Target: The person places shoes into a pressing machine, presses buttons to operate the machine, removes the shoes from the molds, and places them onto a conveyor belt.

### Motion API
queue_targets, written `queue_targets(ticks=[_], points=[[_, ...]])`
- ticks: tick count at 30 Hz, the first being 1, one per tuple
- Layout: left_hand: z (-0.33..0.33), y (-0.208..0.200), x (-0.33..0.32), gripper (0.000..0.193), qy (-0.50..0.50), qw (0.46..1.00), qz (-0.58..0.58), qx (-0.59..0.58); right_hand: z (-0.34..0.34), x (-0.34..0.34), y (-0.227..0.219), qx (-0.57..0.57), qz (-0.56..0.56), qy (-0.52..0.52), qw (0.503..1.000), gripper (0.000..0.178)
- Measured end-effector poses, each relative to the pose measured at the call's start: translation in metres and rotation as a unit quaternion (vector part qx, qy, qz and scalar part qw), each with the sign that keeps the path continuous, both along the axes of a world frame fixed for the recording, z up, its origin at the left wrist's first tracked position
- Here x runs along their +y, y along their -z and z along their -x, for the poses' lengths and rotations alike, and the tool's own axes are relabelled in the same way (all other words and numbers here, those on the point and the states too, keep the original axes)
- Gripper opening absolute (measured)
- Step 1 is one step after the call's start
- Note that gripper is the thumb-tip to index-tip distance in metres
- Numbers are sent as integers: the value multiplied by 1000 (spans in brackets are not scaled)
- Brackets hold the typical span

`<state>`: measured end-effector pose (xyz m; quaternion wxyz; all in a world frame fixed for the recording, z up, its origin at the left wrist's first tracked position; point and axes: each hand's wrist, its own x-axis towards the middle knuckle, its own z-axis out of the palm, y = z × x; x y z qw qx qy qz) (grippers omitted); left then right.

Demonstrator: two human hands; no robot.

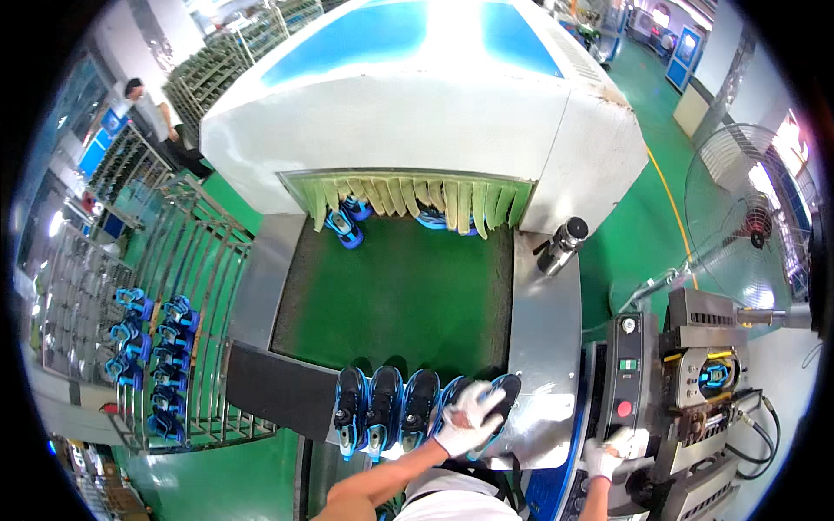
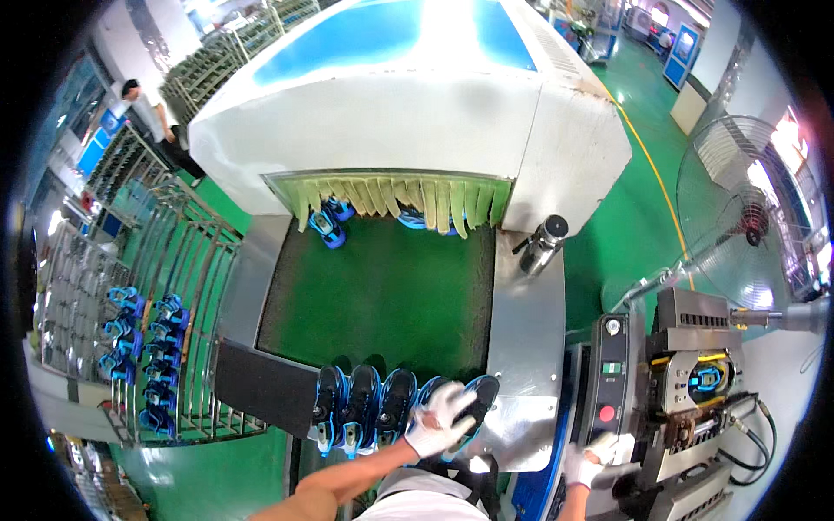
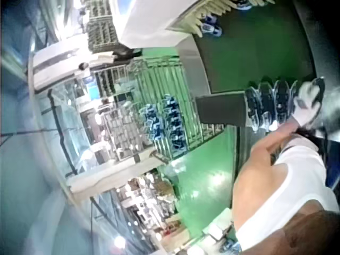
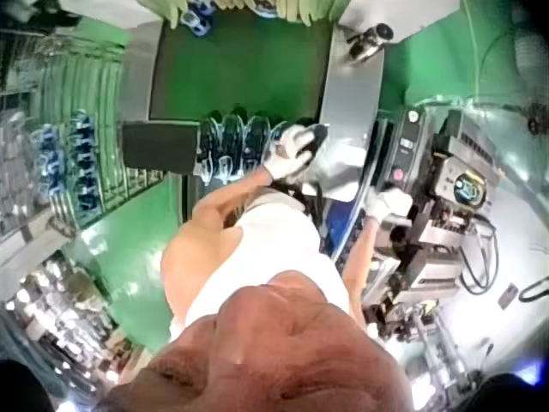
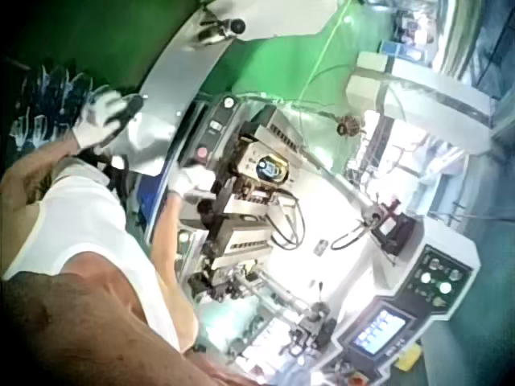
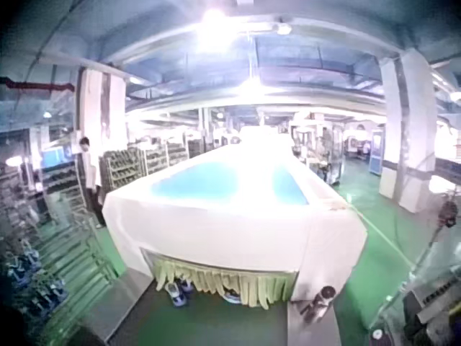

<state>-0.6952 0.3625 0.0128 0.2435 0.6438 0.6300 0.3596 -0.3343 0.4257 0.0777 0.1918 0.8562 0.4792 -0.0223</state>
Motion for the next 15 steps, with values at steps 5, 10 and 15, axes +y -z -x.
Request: queue_targets(ticks=[5, 10, 15], points=[[180, 47, 81, 58, -117, 989, 55, 66, 33, -1, -7, 64, 71, -20, 995, 113], [401, 104, 148, 66, -310, 930, -2, 198, 22, -44, 6, 68, -94, -29, 993, 103], [538, 90, 244, 67, -334, 925, 27, 178, -6, -155, 29, -35, 68, -152, 985, 68]])
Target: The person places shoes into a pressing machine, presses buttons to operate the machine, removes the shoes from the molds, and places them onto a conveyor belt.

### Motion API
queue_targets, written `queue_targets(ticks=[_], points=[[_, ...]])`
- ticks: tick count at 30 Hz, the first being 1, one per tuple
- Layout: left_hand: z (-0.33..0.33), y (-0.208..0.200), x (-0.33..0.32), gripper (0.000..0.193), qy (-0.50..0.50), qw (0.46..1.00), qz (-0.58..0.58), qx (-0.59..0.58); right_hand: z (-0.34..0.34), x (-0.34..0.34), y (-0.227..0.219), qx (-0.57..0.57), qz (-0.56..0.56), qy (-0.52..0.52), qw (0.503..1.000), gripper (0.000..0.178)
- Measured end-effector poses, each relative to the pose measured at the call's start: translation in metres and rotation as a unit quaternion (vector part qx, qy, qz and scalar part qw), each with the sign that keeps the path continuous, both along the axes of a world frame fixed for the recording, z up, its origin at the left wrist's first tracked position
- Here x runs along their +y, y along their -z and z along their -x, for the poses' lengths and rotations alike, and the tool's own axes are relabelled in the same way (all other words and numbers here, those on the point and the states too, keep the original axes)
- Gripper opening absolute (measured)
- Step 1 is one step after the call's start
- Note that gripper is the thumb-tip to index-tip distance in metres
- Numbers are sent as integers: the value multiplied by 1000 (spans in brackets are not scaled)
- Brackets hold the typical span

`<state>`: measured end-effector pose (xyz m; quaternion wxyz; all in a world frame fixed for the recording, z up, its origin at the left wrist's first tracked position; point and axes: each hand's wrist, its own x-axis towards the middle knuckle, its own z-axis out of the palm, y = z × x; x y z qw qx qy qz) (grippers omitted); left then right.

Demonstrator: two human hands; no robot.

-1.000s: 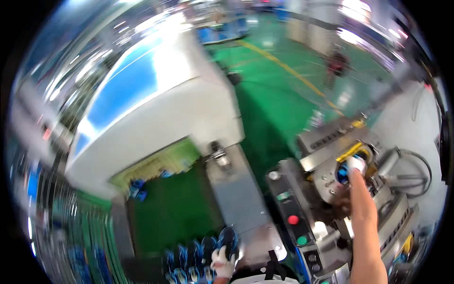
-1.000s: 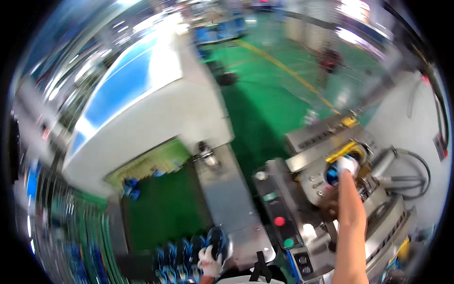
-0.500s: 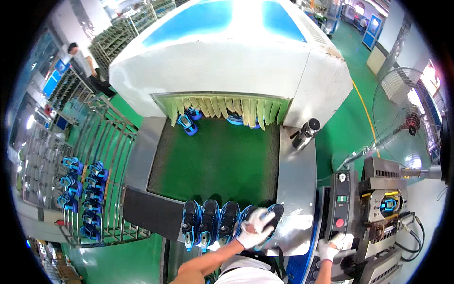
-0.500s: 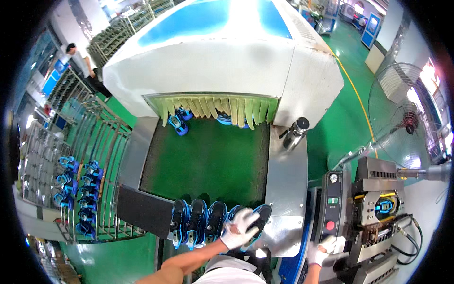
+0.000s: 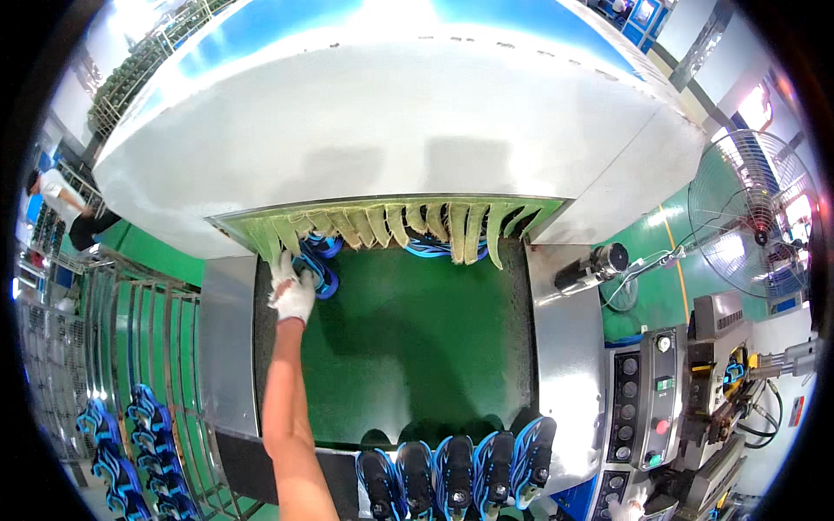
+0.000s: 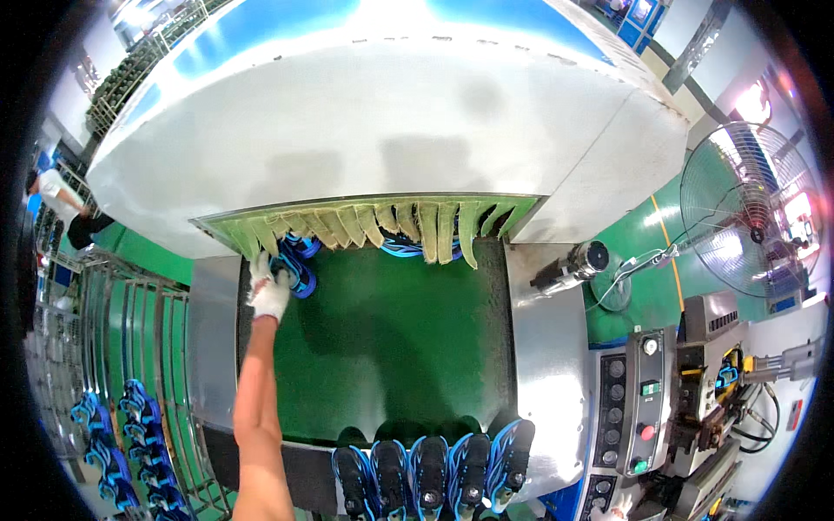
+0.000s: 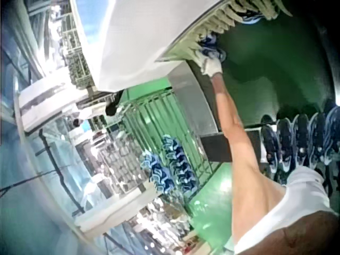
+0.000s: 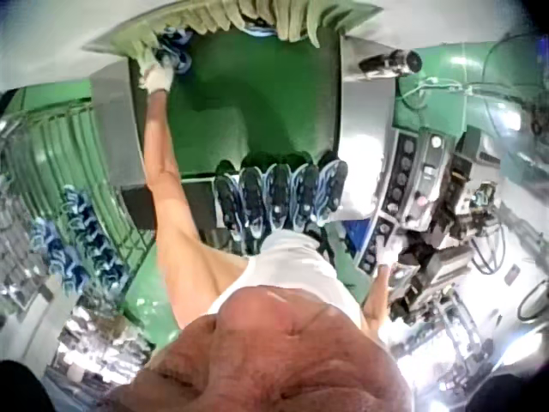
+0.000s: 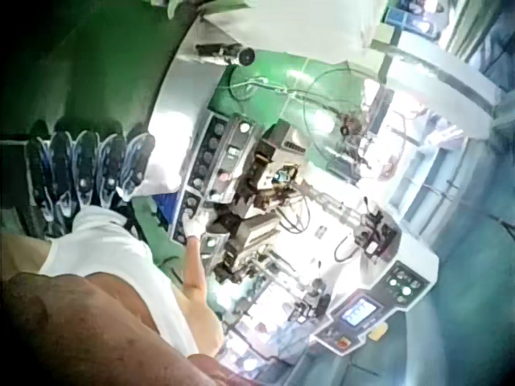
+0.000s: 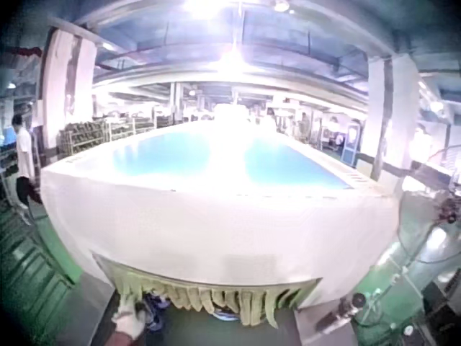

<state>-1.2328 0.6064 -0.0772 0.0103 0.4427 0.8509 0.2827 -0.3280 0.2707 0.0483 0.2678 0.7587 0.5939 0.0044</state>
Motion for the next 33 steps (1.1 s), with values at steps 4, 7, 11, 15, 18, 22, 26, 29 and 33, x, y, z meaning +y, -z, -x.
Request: queue_targets(ticks=[4, 7, 11, 15, 18, 22, 26, 29, 33], points=[[45, 12, 22, 50, 10, 1000, 18, -15, 41, -17, -11, 99, 116, 289, 945, 95], [39, 13, 14, 35, 32, 998, -33, 32, 60, -34, -3, 100, 95, 220, 966, 81], [-2, 11, -17, 24, 58, 994, -23, 85, 82, -28, 13, 204, 32, 255, 945, 67], [-62, 15, -82, 20, 124, 987, -55, 83, 135, 2, 34, 338, -21, 244, 909, 89], [-173, -7, -103, 18, 221, 973, -55, -26, 189, 33, 22, 439, -29, 218, 871, 92], [-342, -78, -147, 21, 418, 904, -25, -86, 259, 77, -36, 564, 14, 21, 825, 96], [-488, -156, -189, 25, 639, 757, -58, -123, 268, 94, 7, 518, -198, -23, 832, 78], [-561, -192, -197, 28, 708, 687, -88, -135, 206, 60, -51, 586, -232, 89, 771, 68], [-674, -280, -234, 54, 825, 529, -155, -126, 113, -26, -78, 555, -181, 373, 721, 76]])
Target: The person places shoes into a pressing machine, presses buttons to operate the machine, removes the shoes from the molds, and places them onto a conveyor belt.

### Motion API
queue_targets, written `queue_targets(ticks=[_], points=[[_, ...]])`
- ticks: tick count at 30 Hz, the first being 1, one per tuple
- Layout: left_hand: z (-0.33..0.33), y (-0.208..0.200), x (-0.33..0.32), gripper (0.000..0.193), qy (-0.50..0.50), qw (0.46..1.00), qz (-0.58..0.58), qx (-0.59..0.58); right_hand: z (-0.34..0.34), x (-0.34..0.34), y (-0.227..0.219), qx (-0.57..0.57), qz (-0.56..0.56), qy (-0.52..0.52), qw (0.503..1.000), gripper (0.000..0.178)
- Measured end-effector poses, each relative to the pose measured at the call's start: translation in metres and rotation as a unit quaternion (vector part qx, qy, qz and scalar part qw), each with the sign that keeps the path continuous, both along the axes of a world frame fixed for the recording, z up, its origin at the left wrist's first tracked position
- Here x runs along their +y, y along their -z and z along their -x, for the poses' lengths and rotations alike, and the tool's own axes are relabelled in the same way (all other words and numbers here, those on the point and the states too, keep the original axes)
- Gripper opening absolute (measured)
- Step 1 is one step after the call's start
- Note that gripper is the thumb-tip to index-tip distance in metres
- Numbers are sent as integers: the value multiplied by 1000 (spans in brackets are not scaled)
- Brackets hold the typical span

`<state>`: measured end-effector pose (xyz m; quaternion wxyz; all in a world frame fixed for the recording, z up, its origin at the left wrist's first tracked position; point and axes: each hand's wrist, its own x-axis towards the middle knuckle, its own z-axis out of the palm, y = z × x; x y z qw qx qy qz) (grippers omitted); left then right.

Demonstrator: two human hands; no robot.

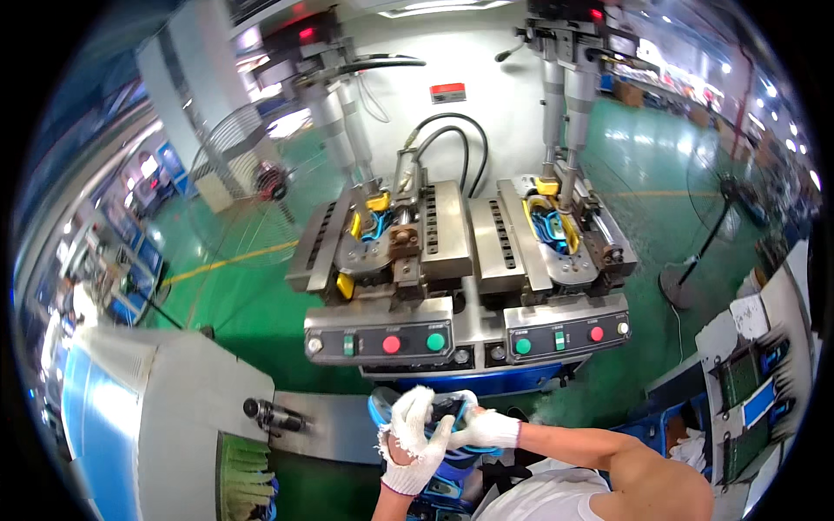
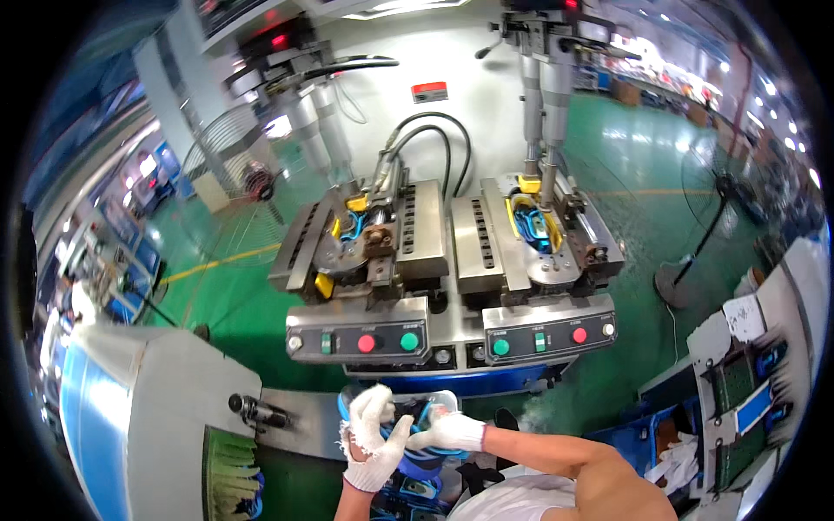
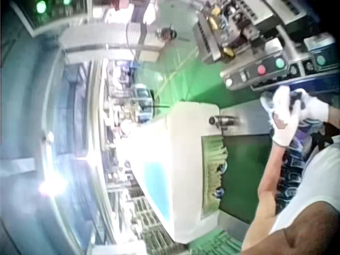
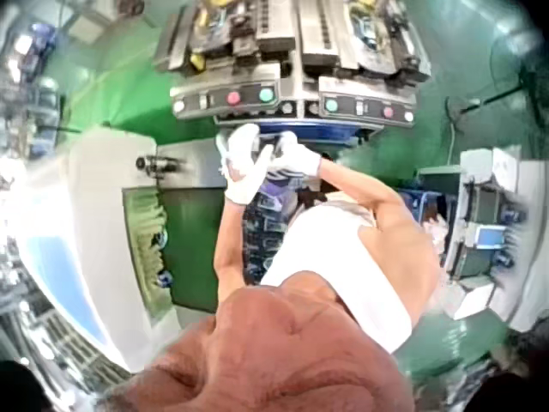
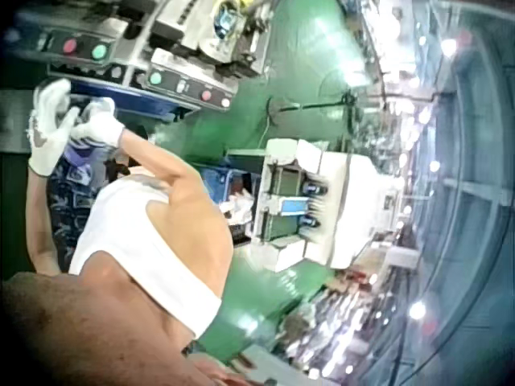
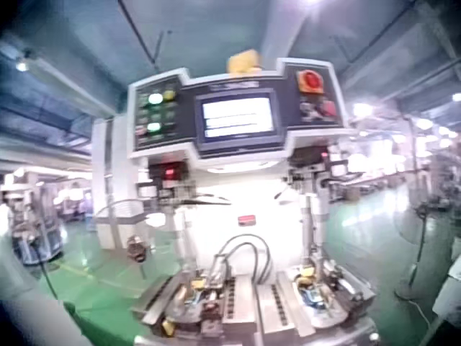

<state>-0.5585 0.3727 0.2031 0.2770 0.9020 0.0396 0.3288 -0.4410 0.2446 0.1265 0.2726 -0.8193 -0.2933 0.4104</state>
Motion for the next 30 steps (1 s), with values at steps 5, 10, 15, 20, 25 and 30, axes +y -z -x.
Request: queue_targets(ticks=[5, 10, 15, 20, 25, 30], points=[[-110, -31, -23, 55, 57, 966, 250, -45, -40, -116, -29, 349, -381, 287, 807, 54], [-242, 1, -65, 44, 109, 947, 298, 40, -94, -193, -32, 322, -492, 450, 672, 44], [-407, 63, -121, 61, 134, 957, 206, 153, -136, -250, -5, 206, -489, 571, 626, 41], [-559, 131, -156, 79, -7, 969, 136, 204, -136, -293, -1, 130, -401, 652, 630, 63], [-623, 186, -148, 87, -34, 948, 30, 316, -146, -298, -18, 73, -392, 689, 605, 77], [-593, 108, -114, 59, -27, 933, 224, 278, -200, -272, -51, 37, -344, 657, 670, 63]])
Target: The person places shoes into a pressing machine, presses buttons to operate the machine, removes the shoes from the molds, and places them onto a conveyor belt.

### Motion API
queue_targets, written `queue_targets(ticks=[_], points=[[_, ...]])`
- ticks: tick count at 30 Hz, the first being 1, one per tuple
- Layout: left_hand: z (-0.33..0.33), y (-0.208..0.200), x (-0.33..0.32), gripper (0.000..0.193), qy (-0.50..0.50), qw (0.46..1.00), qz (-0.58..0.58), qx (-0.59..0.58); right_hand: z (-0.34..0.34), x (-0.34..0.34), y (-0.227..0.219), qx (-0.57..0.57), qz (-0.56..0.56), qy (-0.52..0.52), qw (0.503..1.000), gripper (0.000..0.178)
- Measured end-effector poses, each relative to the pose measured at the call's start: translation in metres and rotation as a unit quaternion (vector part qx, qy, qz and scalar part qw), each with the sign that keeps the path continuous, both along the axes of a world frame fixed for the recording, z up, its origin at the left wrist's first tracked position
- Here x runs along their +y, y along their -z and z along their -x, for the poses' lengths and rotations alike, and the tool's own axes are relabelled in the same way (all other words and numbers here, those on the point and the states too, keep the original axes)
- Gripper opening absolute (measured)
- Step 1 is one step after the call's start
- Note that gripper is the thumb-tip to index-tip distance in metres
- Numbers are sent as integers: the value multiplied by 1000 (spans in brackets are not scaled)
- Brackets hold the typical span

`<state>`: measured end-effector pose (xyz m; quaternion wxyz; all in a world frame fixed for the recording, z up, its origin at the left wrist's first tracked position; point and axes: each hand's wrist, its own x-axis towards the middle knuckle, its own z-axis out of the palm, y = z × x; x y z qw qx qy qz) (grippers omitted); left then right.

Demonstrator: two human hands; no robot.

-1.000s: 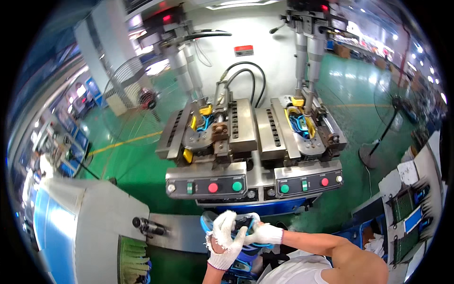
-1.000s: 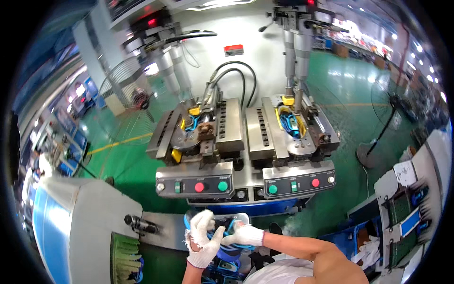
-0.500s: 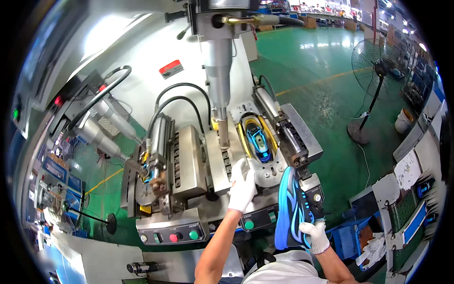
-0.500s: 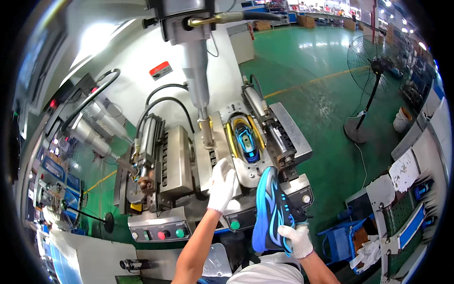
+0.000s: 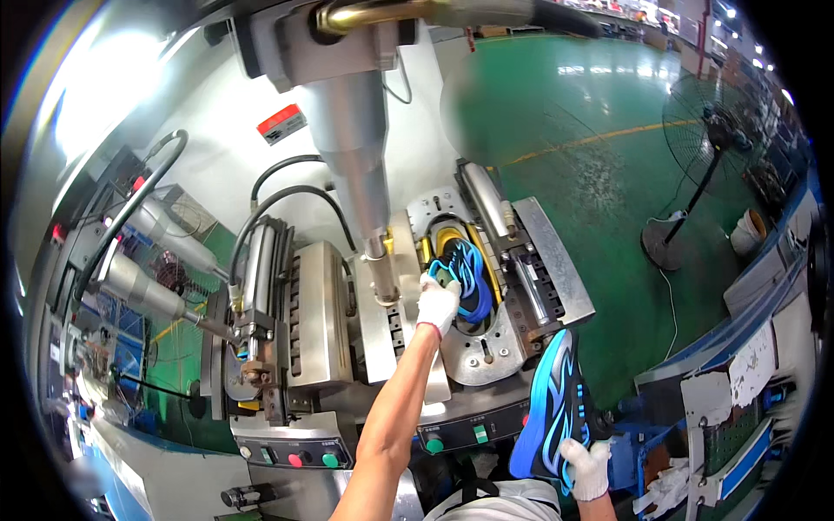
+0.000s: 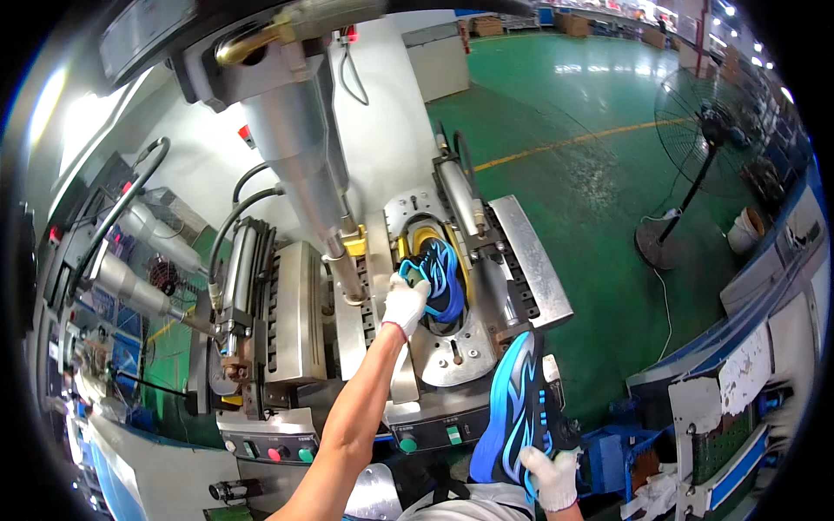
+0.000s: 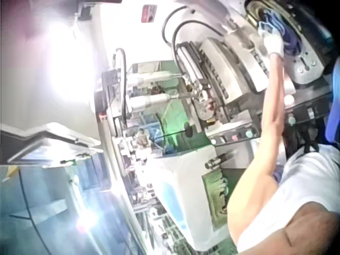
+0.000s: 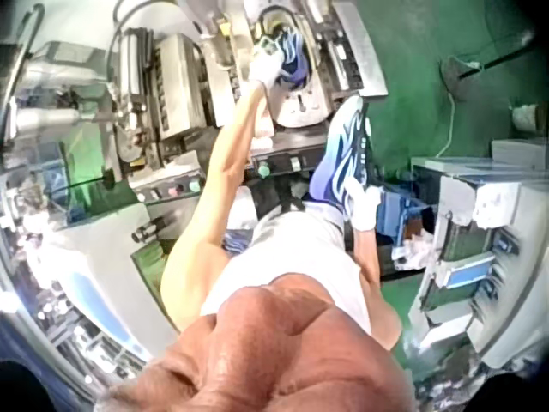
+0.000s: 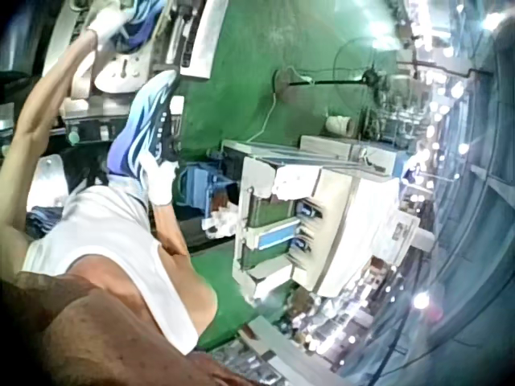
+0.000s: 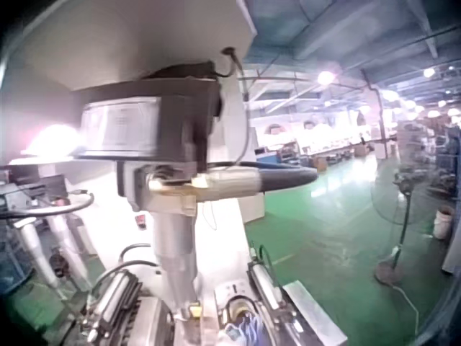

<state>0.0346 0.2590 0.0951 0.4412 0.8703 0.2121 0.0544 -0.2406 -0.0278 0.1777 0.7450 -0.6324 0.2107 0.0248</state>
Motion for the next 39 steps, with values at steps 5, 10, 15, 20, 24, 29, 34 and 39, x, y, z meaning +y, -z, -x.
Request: queue_targets(ticks=[5, 10, 15, 20, 24, 29, 34, 39], points=[[119, -62, 16, 42, 68, 990, 86, -85, -59, 7, 16, -68, 164, -89, 980, 54], [305, -92, 65, 55, 31, 977, 210, -13, -228, 90, -27, -64, 257, -293, 919, 37], [465, -49, 80, 60, 7, 985, 100, 141, -376, 155, 122, -97, 577, -301, 753, 59], [585, -14, 38, 70, -280, 927, 115, 223, -362, 194, 141, -179, 569, -219, 773, 39], [613, 135, 35, 79, -430, 880, -8, 203, -385, 155, 139, -142, 573, -268, 761, 54], [607, 179, 17, 82, -551, 823, -40, 134, -282, 189, 72, -125, 558, -315, 757, 65], [617, 166, 23, 84, -532, 837, 32, 121, -26, 225, 100, -399, 352, -491, 689, 88], [686, 103, 14, 68, -506, 858, -28, -83, -8, 214, 219, -480, 654, -429, 398, 100]])
